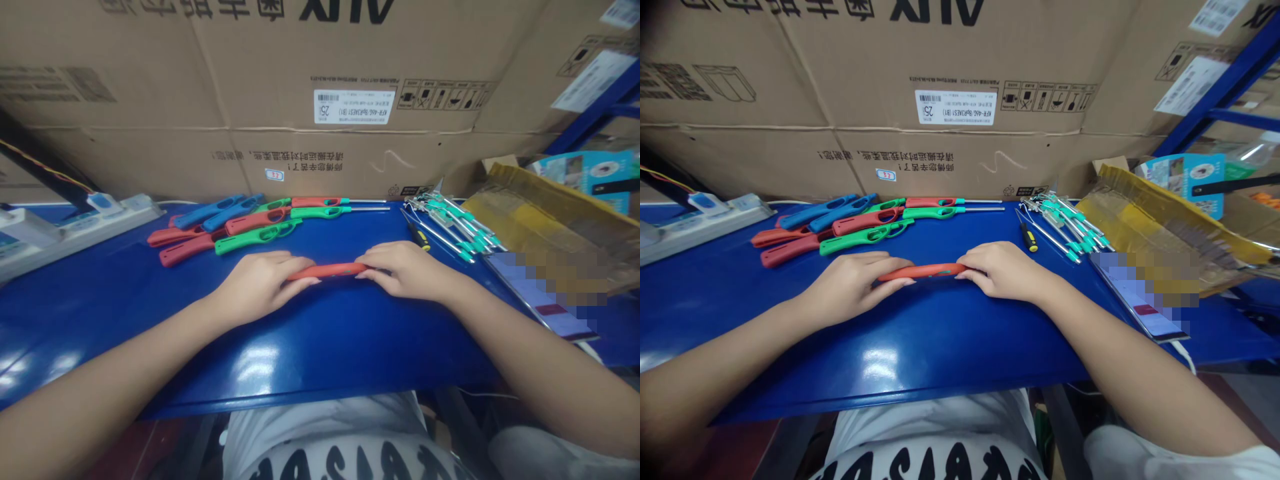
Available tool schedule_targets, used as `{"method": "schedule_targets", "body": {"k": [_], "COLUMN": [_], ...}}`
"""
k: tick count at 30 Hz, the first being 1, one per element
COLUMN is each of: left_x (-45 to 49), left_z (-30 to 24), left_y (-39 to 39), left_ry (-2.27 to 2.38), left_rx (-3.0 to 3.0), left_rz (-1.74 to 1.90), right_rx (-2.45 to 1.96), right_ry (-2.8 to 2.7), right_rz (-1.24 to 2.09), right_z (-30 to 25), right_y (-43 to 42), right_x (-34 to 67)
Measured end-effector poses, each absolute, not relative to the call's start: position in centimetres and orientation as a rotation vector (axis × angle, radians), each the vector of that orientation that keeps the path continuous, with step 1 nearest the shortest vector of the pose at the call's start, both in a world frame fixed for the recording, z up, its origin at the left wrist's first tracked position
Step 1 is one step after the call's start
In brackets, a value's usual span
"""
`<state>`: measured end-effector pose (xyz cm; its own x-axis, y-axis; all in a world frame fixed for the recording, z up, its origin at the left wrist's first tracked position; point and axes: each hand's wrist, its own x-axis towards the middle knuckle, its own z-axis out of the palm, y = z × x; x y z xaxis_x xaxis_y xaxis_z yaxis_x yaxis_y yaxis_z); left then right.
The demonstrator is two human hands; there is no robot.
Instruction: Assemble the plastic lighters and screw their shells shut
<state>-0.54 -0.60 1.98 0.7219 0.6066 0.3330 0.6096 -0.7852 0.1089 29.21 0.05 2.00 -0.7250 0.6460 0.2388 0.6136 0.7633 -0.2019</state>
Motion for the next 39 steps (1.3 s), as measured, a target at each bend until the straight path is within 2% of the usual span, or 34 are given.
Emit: {"method": "schedule_targets", "body": {"k": [6, 11, 21, 24, 31, 39], "left_x": [-0.3, 0.1, -0.4, -0.5, -0.6, 0.0], "left_z": [1.4, 1.0, 1.3, 1.5, 1.2, 0.9], "left_y": [-1.0, -1.4, -0.4, -0.3, -0.6, -1.1], "left_ry": [-1.14, -1.142, -1.27, -1.26, -1.147, -1.137], "left_rx": [-2.978, -2.961, -2.758, -2.749, -2.765, -2.829], "left_rz": [-0.437, -0.372, -0.405, -0.444, -0.474, -0.487], "right_rx": [-0.934, -0.955, -1.296, -1.27, -1.042, -0.98], "right_ry": [-2.682, -2.732, -2.632, -2.631, -2.712, -2.747], "right_rz": [-0.097, -0.139, -0.357, -0.328, 0.01, -0.068], "right_z": [1.5, 1.4, 3.2, 3.5, 2.8, 1.8], "right_y": [-0.7, -1.1, 2.2, 2.8, 1.4, 0.2], "right_x": [28.3, 27.3, 32.5, 33.4, 30.9, 28.9]}}
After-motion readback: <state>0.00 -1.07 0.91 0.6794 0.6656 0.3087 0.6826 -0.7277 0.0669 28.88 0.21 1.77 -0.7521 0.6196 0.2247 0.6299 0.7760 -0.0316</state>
